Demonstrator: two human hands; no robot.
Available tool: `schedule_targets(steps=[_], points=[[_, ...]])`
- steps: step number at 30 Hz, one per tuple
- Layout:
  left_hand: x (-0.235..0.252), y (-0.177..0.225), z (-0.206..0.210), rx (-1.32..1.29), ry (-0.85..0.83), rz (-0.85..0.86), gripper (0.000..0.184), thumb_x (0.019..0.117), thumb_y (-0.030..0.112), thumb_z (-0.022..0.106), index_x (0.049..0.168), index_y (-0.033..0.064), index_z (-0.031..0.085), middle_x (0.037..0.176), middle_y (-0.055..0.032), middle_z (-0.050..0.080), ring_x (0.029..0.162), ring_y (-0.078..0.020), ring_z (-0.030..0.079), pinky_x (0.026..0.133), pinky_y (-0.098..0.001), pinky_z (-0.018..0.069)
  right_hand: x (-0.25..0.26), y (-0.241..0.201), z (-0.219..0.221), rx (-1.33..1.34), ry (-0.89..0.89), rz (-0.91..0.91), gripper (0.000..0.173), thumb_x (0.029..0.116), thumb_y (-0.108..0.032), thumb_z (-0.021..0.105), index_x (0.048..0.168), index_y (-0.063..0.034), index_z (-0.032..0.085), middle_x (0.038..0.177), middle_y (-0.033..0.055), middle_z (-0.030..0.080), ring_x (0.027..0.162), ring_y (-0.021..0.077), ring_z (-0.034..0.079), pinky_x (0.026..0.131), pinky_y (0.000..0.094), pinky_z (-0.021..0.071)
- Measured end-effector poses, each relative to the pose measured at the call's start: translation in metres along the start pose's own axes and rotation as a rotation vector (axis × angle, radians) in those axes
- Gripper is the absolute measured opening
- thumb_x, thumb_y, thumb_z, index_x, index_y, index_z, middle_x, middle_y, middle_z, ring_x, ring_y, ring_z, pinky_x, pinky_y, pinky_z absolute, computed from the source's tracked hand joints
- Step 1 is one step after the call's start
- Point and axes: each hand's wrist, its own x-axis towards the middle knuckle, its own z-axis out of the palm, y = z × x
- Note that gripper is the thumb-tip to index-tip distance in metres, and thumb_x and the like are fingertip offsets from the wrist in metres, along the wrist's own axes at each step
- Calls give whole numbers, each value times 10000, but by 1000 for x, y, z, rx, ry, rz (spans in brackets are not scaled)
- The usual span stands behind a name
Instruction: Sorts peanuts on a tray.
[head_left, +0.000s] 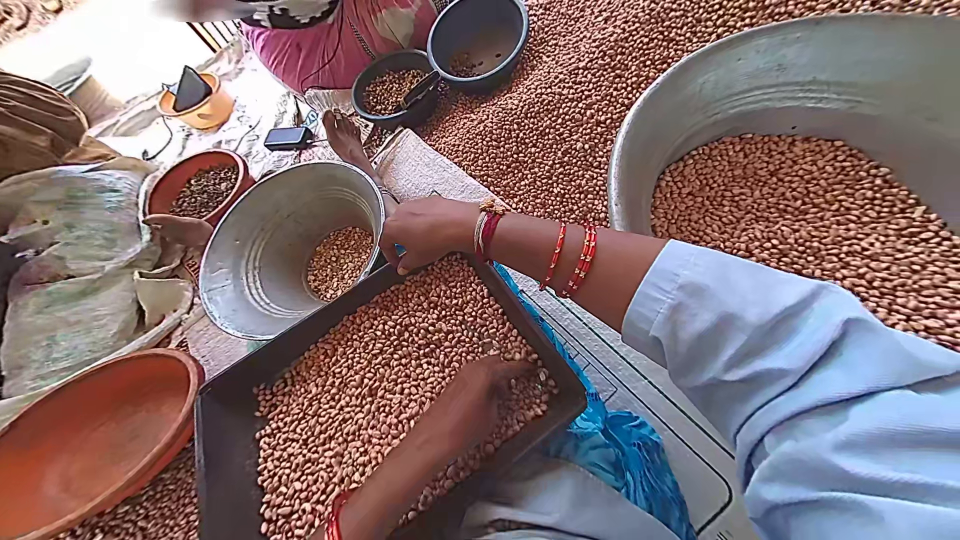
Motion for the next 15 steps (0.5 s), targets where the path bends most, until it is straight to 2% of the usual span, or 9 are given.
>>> schedule_targets(steps=[1, 2, 3, 5, 7, 9, 10, 12, 15], points=[[-1, -8, -9, 12, 106, -55, 492, 976, -87, 460, 1426, 54, 600, 1265, -216, 673, 1162, -335, 658, 1042, -461, 500, 0, 0, -1, -2, -1, 0, 201, 991, -263, 683, 1109, -110, 736, 1061, 101, 700, 1032, 295, 656, 829, 550, 511], [-2, -17, -16, 48, 237, -98, 507, 991, -63, 443, 1468, 65, 560, 1240, -193, 684, 1099, -307, 677, 1000, -440, 524, 0, 0, -1, -3, 1, -4, 200, 990, -261, 685, 1105, -105, 736, 1052, 100, 700, 1023, 291, 659, 819, 547, 513], [-3, -25, -19, 79, 367, -102, 499, 996, -34, 439, 1471, 67, 554, 1115, -166, 697, 938, -272, 676, 878, -419, 549, -1, 0, -2, -2, -2, -11, 199, 990, -261, 686, 1093, -96, 727, 1039, 98, 693, 1006, 284, 655, 803, 537, 509], [-7, -34, -22, 93, 486, -56, 449, 1002, 60, 479, 1437, 90, 587, 1038, -123, 682, 766, -194, 623, 712, -353, 542, 0, 1, -4, -3, -9, -16, 201, 990, -261, 687, 1092, -92, 726, 1028, 92, 689, 984, 273, 655, 782, 521, 513], [-9, -29, -16, 82, 484, 26, 337, 977, 117, 576, 1296, 89, 683, 1001, -112, 658, 716, -166, 599, 650, -318, 530, 0, 0, -6, -1, -13, -11, 203, 994, -260, 684, 1109, -101, 733, 1029, 89, 690, 974, 267, 655, 774, 508, 515], [-8, -21, -3, 119, 441, 107, 172, 950, 127, 655, 1085, 91, 756, 930, -107, 672, 713, -192, 642, 657, -346, 567, -1, -1, -8, 0, -18, -10, 205, 998, -251, 678, 1121, -97, 734, 1036, 94, 690, 969, 267, 654, 777, 501, 517], [-7, -18, 5, 157, 405, 140, 130, 945, 132, 675, 1029, 93, 765, 908, -105, 676, 726, -213, 670, 666, -372, 587, -1, -1, -7, 0, -19, -13, 202, 998, -251, 676, 1114, -95, 734, 1031, 94, 689, 960, 264, 654, 772, 499, 517], [-4, -15, 20, 261, 379, 199, 94, 931, 134, 687, 950, 91, 768, 858, -103, 676, 723, -241, 698, 633, -393, 595, -2, 0, -6, 2, -18, -17, 201, 997, -258, 677, 1097, -93, 732, 1027, 92, 692, 966, 266, 657, 780, 508, 520], [-2, -13, 36, 424, 370, 222, 75, 913, 84, 675, 895, 60, 744, 828, -118, 664, 721, -267, 705, 590, -396, 592, 0, 1, -2, -5, -9, -18, 204, 986, -261, 687, 1095, -95, 734, 1037, 96, 697, 1005, 282, 660, 805, 531, 516]])
